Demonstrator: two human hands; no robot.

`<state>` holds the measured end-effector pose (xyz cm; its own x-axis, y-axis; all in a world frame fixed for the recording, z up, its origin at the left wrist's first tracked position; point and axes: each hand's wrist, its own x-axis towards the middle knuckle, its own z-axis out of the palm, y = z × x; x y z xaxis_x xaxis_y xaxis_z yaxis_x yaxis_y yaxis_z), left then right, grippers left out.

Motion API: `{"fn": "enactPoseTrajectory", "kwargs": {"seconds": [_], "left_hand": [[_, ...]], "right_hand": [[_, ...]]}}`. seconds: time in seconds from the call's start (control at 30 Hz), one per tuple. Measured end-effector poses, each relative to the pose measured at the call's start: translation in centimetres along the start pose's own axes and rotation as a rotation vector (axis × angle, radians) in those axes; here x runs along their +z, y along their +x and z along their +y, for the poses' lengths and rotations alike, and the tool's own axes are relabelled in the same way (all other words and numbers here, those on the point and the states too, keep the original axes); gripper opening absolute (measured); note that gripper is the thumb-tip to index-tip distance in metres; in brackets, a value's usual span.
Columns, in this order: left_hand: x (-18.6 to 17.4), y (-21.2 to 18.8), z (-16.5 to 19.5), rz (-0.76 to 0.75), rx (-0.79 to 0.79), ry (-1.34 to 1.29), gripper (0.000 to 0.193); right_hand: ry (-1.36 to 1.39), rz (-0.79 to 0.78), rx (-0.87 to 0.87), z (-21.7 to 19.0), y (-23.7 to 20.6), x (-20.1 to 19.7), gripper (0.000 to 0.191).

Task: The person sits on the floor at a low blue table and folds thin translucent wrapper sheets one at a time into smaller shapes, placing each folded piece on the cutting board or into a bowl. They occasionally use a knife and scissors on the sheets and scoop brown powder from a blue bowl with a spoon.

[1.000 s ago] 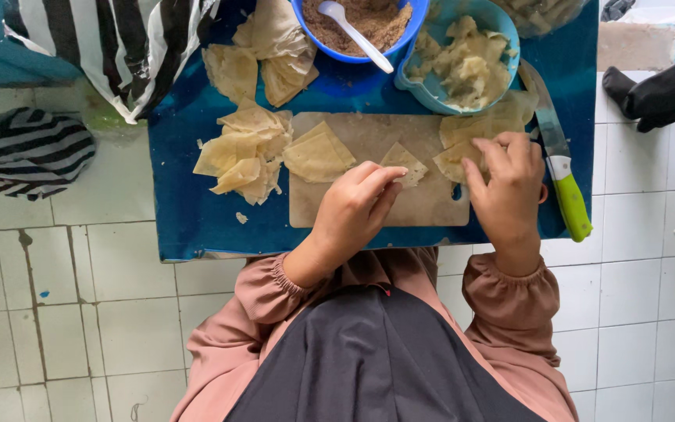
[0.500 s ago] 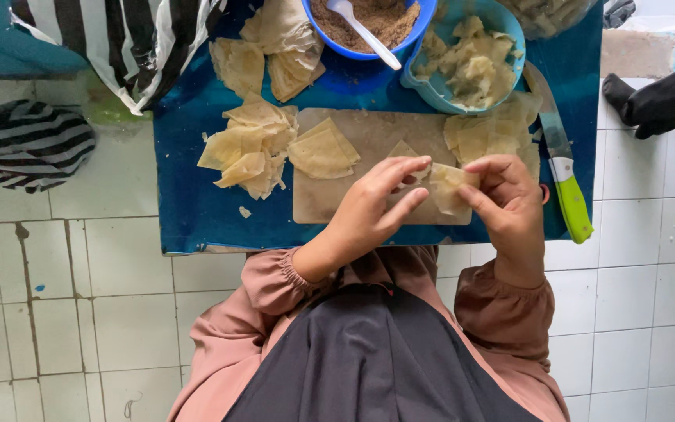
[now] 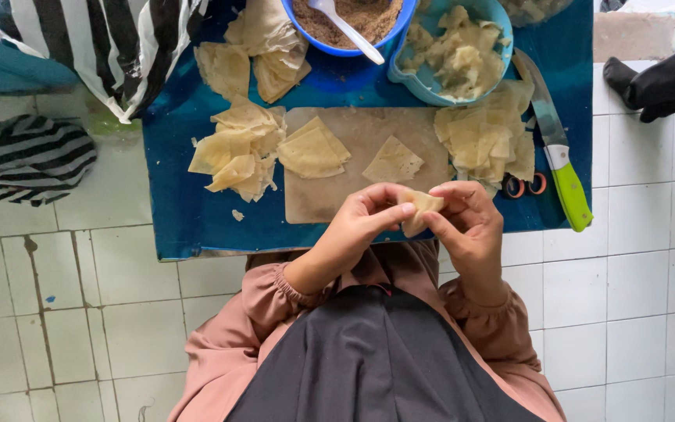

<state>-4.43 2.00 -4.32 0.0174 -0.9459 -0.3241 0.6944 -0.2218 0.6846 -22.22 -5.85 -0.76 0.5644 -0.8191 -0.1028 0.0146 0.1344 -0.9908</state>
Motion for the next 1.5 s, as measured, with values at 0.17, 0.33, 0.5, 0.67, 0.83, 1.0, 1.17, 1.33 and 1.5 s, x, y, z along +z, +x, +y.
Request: {"fn": "enactPoseTrajectory", "kwargs": {"seconds": [0.17,0.33,0.5,0.67,0.83,1.0,1.17,1.33,1.5], "left_hand": [[-0.1,-1.5,-1.7,0.143,0.321,0.244,0.019],[-2.4,-1.8,-3.4,0.504,0.928,1.074,0.015],[-2.7,1.3,-6.9,0.584,0.925,1.048,0.018],[-3.1,4.6,-7.6,0.650,1.022,1.131,0.022],[-2.8,5.9,-7.4,0.676,1.040,1.102,0.025],[-1.7,6.3,-8.8,0.613,1.034,1.078,0.027],[-4.7,4.0,-8.9,0.499,1.118,1.181,0.028],[-7.7,2.5,-9.1,0.392,1.095,1.213,0.027],[-11.1,0.9,-8.0,0.375,1.052,1.018,0.016]], "right_hand": [[-0.857,0.453,-0.399,0.9,-1.0,-4.7,0.005],[-1.231,0.433,-0.442,5.7,-0.1,-11.0,0.015],[-1.417,0.365,-0.275,8.9,1.4,-15.9,0.025],[-1.438,0.163,-0.128,7.5,5.3,-20.0,0.028],[-1.387,0.175,0.088,6.7,6.9,-20.5,0.031],[-1.429,0.155,0.097,7.3,5.9,-23.0,0.036],[-1.769,0.143,-0.081,11.6,4.9,-23.2,0.028],[-1.912,0.153,-0.157,13.0,4.4,-21.4,0.022],[-1.853,0.172,-0.037,14.1,5.7,-15.0,0.024]]}}
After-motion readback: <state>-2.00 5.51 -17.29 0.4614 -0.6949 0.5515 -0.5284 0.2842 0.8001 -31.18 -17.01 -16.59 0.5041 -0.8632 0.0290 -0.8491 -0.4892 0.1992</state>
